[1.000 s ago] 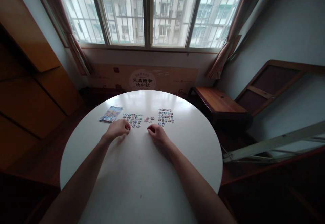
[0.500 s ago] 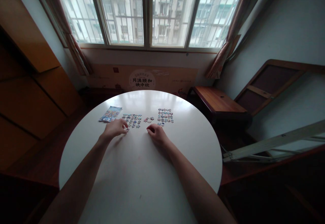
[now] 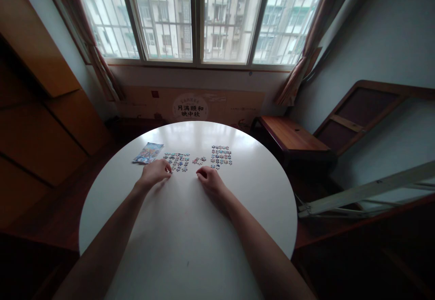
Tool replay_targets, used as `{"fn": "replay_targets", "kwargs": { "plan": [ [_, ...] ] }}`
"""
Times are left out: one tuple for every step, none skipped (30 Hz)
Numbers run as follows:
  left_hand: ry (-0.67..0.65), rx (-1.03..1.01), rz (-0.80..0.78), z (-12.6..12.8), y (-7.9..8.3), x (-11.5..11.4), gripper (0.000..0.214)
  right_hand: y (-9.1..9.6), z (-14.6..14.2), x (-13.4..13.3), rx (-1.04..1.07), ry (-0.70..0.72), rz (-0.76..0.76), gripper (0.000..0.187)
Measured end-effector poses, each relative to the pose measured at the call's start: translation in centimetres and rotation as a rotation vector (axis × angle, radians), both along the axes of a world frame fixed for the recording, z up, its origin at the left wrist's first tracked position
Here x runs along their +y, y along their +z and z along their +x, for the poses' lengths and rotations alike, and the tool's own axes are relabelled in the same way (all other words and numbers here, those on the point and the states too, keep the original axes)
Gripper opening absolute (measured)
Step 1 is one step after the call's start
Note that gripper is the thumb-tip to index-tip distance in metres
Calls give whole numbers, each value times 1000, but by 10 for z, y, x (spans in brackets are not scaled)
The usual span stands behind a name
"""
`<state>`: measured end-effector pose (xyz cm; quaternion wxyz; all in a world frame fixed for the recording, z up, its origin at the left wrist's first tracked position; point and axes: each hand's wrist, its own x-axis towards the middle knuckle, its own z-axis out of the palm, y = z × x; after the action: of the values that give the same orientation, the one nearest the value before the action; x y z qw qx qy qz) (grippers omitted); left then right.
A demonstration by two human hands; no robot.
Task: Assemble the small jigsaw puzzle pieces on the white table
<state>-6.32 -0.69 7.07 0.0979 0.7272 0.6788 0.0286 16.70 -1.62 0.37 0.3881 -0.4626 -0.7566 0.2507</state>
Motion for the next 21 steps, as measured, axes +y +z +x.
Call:
{"fn": "replay_targets", "kwargs": {
  "plan": [
    [6,3,0,0,0,0,21,0,0,0,-1,2,-1,15],
    [11,6,-1,1,0,0,20,1,0,0,-2,3,0,15],
    [16,9,-1,1,0,0,20,1,0,-1,-2,3,0,15],
    [22,11,-1,1,0,0,20,2,0,-1,-3,3,0,15],
    [29,13,-1,2,0,0,19,3,0,-1,-4,2,-1,14],
    [34,12,-3,2,0,0,19,3,0,-2,-5,1,-2,14],
    [38,10,-5,2,0,0,19,3,0,-2,-6,1,-2,14],
    [40,8,-7,2,-1,0,19,3,0,-2,-5,2,-2,14],
    [42,5,-8,2,-1,0,18,3,0,-2,-3,3,0,14],
    [44,2,-6,2,-1,0,18,3,0,-1,-1,2,4,14],
    [45,0,-4,2,-1,0,18,3,0,-1,1,2,6,14],
    [47,0,-2,2,-1,0,18,2,0,-1,2,2,7,14],
    [46,0,0,2,0,0,18,2,0,-1,1,1,6,14],
    [44,-1,1,2,0,0,18,2,0,-1,-1,0,5,14],
    [42,-3,2,2,0,0,18,2,0,-1,-3,0,4,14],
    [42,-4,2,3,0,0,19,2,0,-1,-4,0,3,14],
    [43,-4,2,3,-1,0,19,2,0,-1,-4,0,3,14],
    [45,-5,1,2,-1,0,19,2,0,-1,-5,1,5,14],
    [48,-4,2,2,-1,0,19,2,0,-1,-7,3,6,14],
    [49,-2,4,3,-1,0,19,2,0,-1,-8,3,6,14],
    [46,-1,7,3,-2,0,19,3,0,-1,-9,3,6,14]
  ]
}}
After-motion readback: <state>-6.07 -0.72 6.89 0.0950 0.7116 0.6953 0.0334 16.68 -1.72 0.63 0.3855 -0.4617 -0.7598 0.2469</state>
